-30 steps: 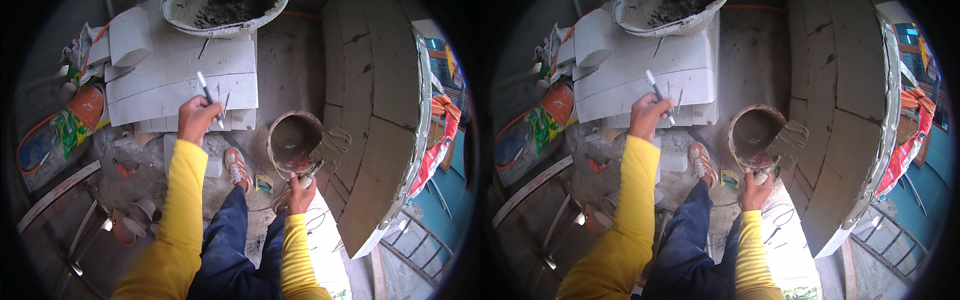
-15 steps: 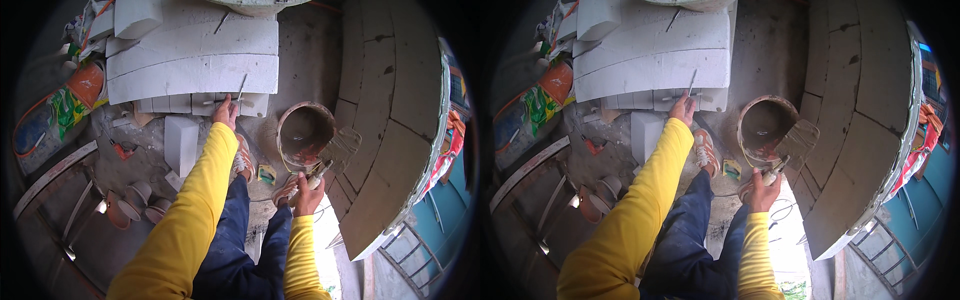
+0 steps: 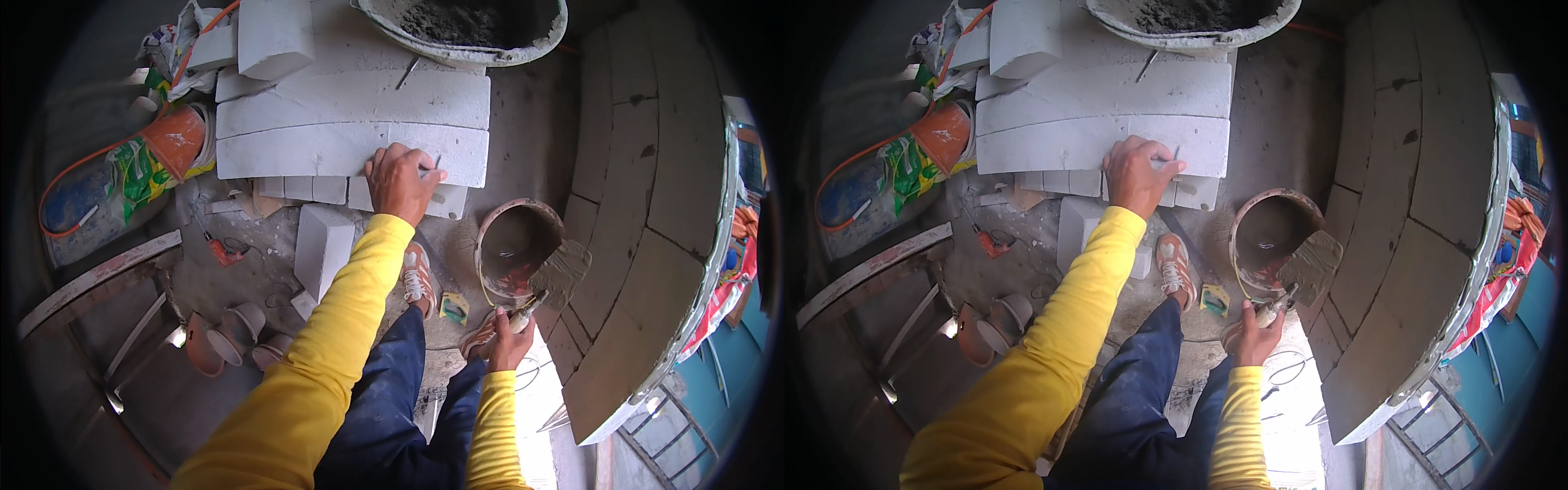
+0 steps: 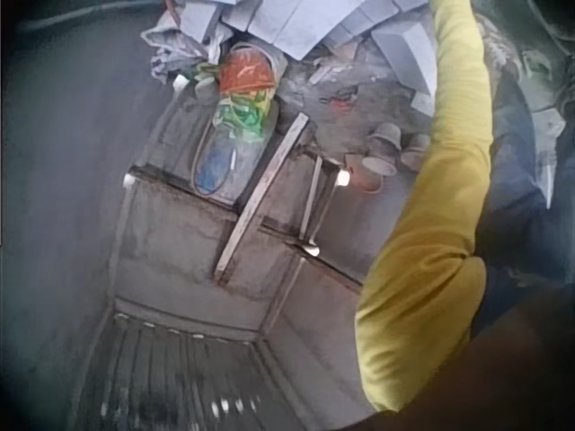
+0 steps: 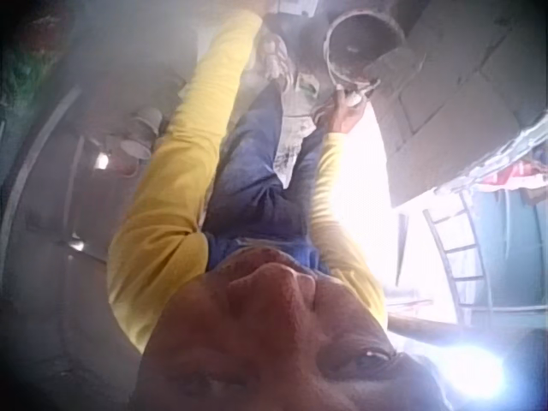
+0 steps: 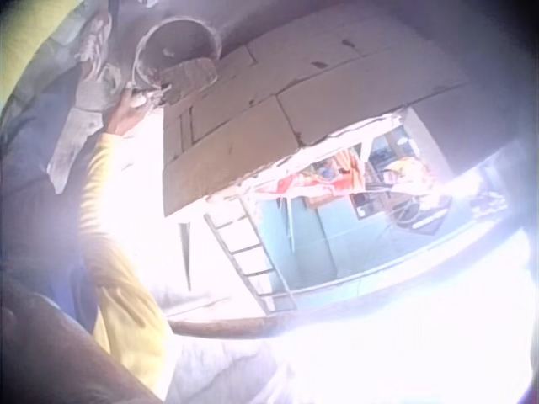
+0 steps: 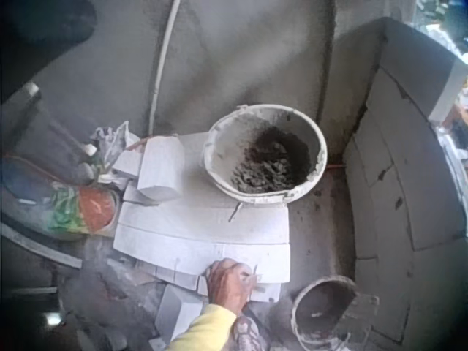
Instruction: The person applies mortar to a wall and places white rectangular tiles onto it. They use a trowel to spread mortar, a hammer to tap tiles into place, and a measuring tape to check alignment. The person also breaks a tile with a hammer and adjusts the position of tiles on the wall.
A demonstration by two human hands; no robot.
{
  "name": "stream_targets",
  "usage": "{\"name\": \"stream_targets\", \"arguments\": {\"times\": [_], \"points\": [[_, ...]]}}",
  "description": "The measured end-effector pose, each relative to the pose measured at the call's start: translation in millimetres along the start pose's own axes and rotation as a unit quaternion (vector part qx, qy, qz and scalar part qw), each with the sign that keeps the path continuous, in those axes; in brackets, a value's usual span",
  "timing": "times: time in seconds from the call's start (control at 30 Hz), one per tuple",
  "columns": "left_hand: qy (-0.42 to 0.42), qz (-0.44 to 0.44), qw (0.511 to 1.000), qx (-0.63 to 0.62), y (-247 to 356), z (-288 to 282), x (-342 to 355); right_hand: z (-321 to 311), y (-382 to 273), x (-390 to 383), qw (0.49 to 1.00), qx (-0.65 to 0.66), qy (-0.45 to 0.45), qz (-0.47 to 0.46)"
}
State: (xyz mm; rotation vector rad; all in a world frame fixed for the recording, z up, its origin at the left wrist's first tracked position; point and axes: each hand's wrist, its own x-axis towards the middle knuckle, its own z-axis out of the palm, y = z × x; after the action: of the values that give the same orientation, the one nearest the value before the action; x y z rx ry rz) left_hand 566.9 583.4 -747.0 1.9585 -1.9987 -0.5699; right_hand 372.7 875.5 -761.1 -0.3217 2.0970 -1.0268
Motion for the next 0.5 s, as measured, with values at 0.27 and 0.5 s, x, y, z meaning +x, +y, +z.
{"name": "stream_targets", "arguments": {"times": [0.27,0.5], "points": [[0.127,-0.006,0.990,-0.065,-28,2,70,-3,-23,-3,1.000,0.023,-0.007,0.016],[0.017,-0.039,0.998,-0.048,-35,2,147,-4,-25,-2,0.999,0.042,-0.003,0.018]]}}
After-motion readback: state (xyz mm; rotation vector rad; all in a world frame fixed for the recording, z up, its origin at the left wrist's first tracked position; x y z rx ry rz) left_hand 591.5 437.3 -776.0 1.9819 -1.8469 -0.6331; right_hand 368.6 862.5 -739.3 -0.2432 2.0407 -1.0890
